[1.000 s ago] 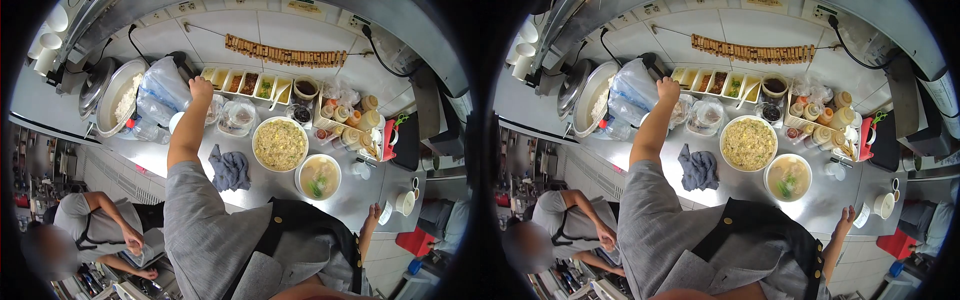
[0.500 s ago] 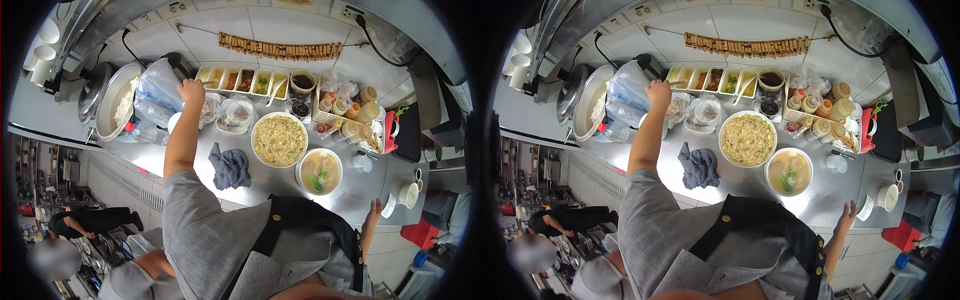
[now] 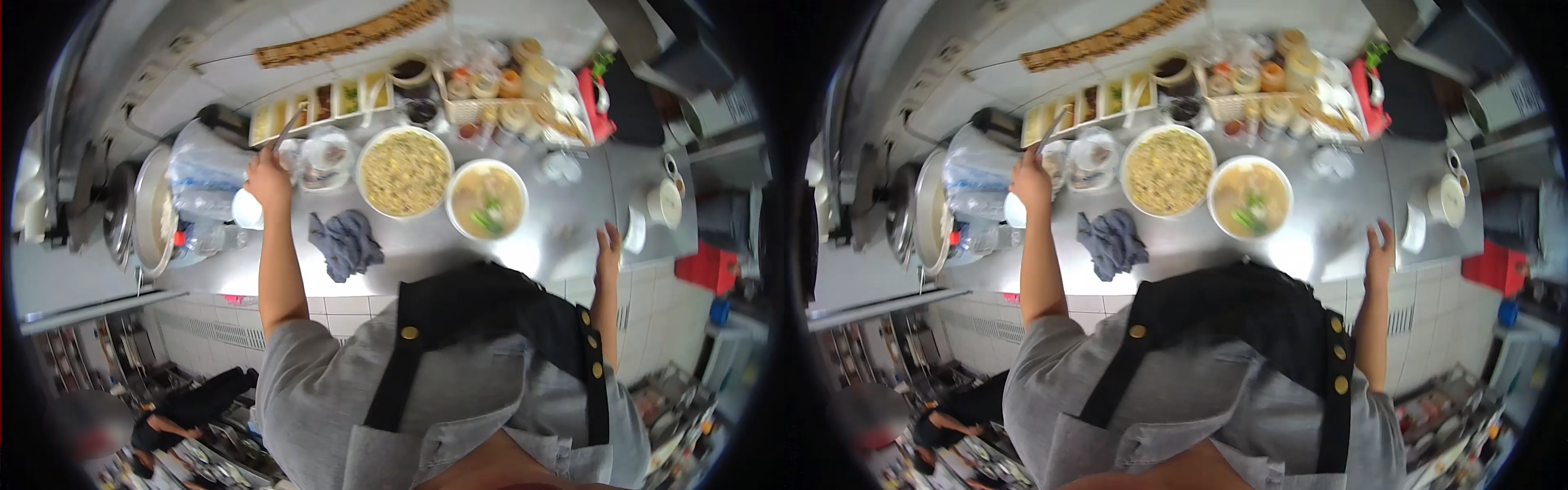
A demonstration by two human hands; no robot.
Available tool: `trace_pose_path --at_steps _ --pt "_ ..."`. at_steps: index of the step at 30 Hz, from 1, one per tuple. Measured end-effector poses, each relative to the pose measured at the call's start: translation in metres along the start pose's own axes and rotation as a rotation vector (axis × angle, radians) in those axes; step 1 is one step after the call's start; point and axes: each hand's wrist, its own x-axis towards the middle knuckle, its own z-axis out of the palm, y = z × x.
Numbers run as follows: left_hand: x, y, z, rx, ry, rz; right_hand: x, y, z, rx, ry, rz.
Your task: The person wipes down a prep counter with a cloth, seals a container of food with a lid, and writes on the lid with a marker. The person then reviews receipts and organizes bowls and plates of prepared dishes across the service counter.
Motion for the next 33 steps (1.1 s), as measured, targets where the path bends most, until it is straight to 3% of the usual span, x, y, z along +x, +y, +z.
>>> trace_pose_path --at_steps 4,6,8,12,18,25,27,28,30,31,33 --pt "-0.079 0.074 -0.034 -0.334 -0.117 0.154 -0.014 -0.013 -0.001 -0.066 0.014 -0.015" --pt "-0.118 0.110 -0.050 -0.474 -0.168 0.255 -0.021 -0.021 -0.005 -0.064 -0.027 0.085" --pt "-0.152 0.140 -0.059 -0.408 -0.284 0.347 -0.021 -0.012 -0.008 0.001 -0.029 0.075" --pt "-0.200 0.178 -0.056 -0.278 -0.227 0.616 -0.025 0.004 -0.021 0.054 -0.016 0.088" --pt "-0.209 0.187 -0.062 -0.182 -0.214 0.698 -0.027 0.014 -0.035 0.073 0.031 0.098" --pt "-0.199 0.172 -0.056 -0.303 -0.372 0.491 -0.017 0.017 -0.032 0.090 0.006 0.064" --pt "-0.194 0.143 -0.017 -0.770 -0.713 0.401 -0.018 0.016 -0.030 0.052 -0.004 0.065" --pt "-0.189 0.136 -0.015 -0.758 -0.691 0.389 -0.017 0.017 -0.028 0.039 0.003 0.048" --pt "-0.176 0.121 -0.019 -1.114 -0.967 0.199 -0.014 0.018 -0.026 0.048 -0.002 0.044" --pt "-0.160 0.116 -0.033 -1.088 -1.110 0.094 -0.011 0.023 -0.025 0.059 -0.005 0.031" --pt "-0.135 0.098 -0.034 -1.136 -1.085 0.056 -0.009 0.025 -0.023 0.096 0.002 0.061"
